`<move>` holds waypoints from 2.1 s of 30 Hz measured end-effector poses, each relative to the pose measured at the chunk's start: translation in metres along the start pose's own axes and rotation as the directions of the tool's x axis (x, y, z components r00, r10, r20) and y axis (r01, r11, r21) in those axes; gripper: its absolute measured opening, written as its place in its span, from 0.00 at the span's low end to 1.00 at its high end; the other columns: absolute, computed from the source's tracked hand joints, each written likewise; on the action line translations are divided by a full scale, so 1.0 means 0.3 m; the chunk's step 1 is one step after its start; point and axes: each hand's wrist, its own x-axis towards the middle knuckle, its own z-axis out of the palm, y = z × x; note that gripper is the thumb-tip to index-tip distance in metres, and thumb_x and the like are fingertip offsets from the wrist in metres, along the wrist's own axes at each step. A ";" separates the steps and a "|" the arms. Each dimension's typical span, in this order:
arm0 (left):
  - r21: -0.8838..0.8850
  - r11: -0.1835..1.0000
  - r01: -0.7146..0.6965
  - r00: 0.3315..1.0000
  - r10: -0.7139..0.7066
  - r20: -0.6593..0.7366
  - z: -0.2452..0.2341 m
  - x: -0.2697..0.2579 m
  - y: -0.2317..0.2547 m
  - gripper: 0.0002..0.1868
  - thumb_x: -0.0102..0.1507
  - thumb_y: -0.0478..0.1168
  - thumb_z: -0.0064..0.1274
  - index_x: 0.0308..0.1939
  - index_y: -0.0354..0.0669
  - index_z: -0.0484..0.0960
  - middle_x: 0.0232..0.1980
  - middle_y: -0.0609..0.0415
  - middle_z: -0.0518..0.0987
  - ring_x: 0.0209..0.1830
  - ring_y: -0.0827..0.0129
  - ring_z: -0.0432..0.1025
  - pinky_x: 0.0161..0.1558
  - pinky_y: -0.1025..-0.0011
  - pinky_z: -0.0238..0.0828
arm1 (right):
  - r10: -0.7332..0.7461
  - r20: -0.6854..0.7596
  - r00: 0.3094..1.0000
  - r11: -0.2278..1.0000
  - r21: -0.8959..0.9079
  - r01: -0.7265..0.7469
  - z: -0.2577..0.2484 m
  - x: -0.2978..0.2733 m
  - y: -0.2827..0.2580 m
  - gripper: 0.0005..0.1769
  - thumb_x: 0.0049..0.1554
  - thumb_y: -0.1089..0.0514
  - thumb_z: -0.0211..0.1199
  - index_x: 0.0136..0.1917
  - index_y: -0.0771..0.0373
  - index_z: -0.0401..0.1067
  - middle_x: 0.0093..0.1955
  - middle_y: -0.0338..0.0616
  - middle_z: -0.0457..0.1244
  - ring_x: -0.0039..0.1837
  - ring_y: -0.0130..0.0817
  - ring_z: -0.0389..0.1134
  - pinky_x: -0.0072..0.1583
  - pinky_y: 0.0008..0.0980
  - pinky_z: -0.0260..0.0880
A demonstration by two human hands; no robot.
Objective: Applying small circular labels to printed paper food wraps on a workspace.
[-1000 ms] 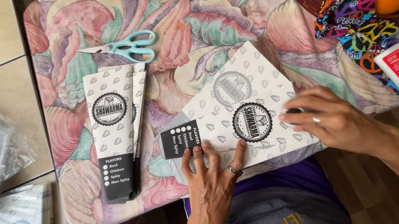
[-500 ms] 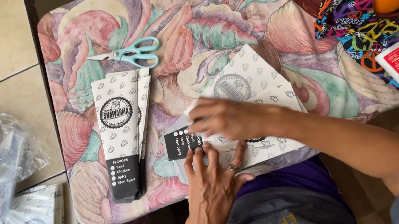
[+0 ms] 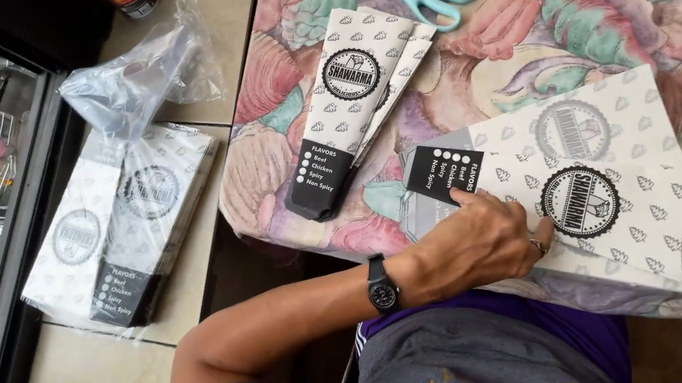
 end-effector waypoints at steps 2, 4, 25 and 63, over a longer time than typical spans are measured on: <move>0.002 1.000 0.000 1.000 0.000 -0.027 -0.004 -0.007 -0.005 0.26 0.70 0.32 0.32 0.72 0.50 0.68 0.28 0.50 0.77 0.22 0.60 0.75 0.26 0.57 0.83 | -0.012 0.003 1.000 1.000 -0.012 0.012 0.001 -0.005 0.004 0.14 0.71 0.83 0.60 0.66 0.84 0.61 0.74 0.78 0.58 0.77 0.65 0.61 0.81 0.51 0.58; 0.002 1.000 -0.005 0.998 0.005 -0.068 -0.015 -0.016 -0.024 0.25 0.69 0.34 0.33 0.70 0.50 0.70 0.28 0.52 0.77 0.21 0.60 0.74 0.27 0.56 0.83 | -0.020 -0.001 1.000 0.999 -0.036 0.020 -0.007 -0.002 -0.017 0.14 0.71 0.81 0.63 0.66 0.83 0.62 0.74 0.77 0.59 0.77 0.64 0.61 0.80 0.48 0.58; 0.086 0.378 0.922 0.332 -0.885 0.326 0.277 -0.251 -0.282 0.48 0.61 0.83 0.41 0.59 0.46 0.81 0.70 0.29 0.68 0.66 0.35 0.63 0.55 0.38 0.65 | -0.060 -0.241 0.969 0.987 -0.158 0.022 -0.014 -0.071 -0.104 0.07 0.75 0.76 0.67 0.63 0.87 0.74 0.77 0.74 0.60 0.77 0.65 0.61 0.79 0.59 0.61; -0.777 0.335 0.532 0.786 -0.537 0.306 -0.028 -0.325 -0.128 0.60 0.47 0.54 0.80 0.72 0.33 0.58 0.61 0.37 0.67 0.61 0.44 0.65 0.62 0.53 0.64 | 0.187 0.202 0.961 0.853 -0.518 -0.057 -0.110 -0.113 -0.339 0.53 0.34 0.39 0.81 0.70 0.56 0.71 0.61 0.42 0.70 0.52 0.34 0.73 0.54 0.39 0.72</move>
